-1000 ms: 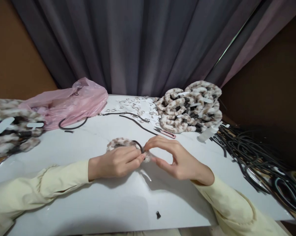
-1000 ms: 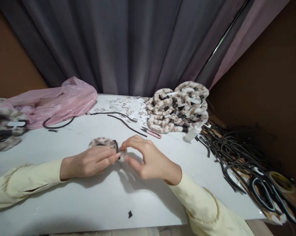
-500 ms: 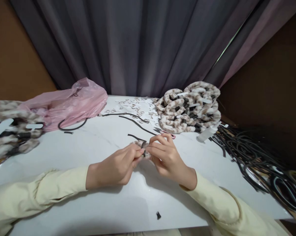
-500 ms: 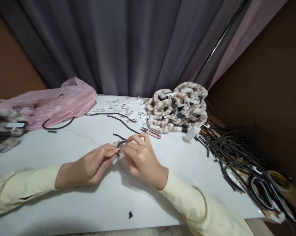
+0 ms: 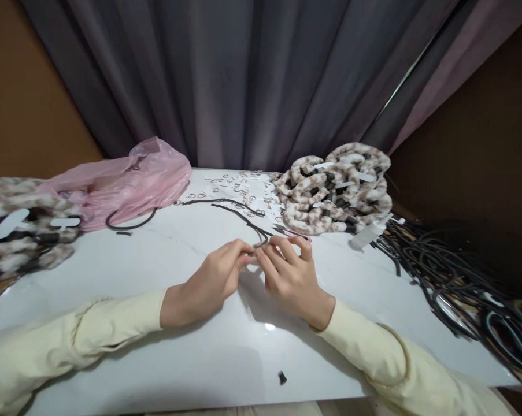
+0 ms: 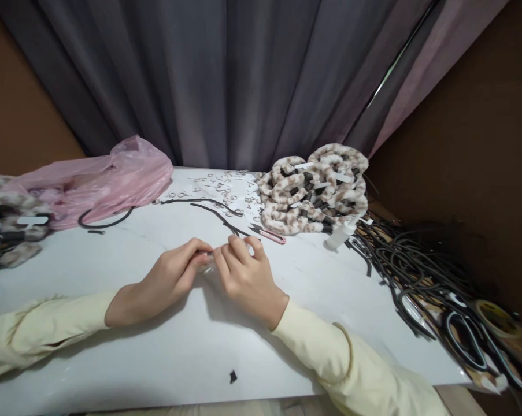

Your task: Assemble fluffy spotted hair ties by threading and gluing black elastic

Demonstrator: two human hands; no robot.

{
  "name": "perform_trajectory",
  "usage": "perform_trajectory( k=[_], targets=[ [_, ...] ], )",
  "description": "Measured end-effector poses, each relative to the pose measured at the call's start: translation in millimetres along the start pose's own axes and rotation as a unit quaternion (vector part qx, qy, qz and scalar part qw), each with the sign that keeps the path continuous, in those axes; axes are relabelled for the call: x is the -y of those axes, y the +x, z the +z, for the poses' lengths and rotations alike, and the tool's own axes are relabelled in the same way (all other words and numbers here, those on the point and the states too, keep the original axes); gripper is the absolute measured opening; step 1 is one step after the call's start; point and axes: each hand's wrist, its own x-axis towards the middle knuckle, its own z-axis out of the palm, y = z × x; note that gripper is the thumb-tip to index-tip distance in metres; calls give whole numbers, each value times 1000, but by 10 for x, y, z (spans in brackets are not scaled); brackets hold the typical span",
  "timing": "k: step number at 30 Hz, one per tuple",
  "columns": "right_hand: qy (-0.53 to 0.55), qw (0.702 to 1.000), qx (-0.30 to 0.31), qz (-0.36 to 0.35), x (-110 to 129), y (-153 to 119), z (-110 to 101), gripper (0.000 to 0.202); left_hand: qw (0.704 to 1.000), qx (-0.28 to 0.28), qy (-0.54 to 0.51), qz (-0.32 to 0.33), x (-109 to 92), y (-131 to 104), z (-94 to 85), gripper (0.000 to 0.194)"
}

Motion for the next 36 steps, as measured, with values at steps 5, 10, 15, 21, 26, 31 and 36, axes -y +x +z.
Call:
perform_trajectory(
  k=[5,10,15,21,26,31,36],
  targets=[
    [30,998,-18,57,9,11,38,25,930,52,-259,-255,-1,237,-69,21],
    [125,984,-19,122,52,-14,56,29,824,93,-430,-356,22,364,-139,26],
    [393,867,73,297,45,81,61,28,820,41,-439,-365,44,411,-168,21],
    [612,661,148,408,9,211,23,17,956,-49,-190,-219,112,354,-42,19],
    [555,716,179,383,-48,190,-43,26,996,-72,51,23,321,262,88,15],
    [454,808,169,335,-49,120,-78,23,976,-76,147,145,381,242,116,19],
    [374,871,150,280,-33,58,-87,21,978,-42,147,142,354,244,92,18]
  ],
)
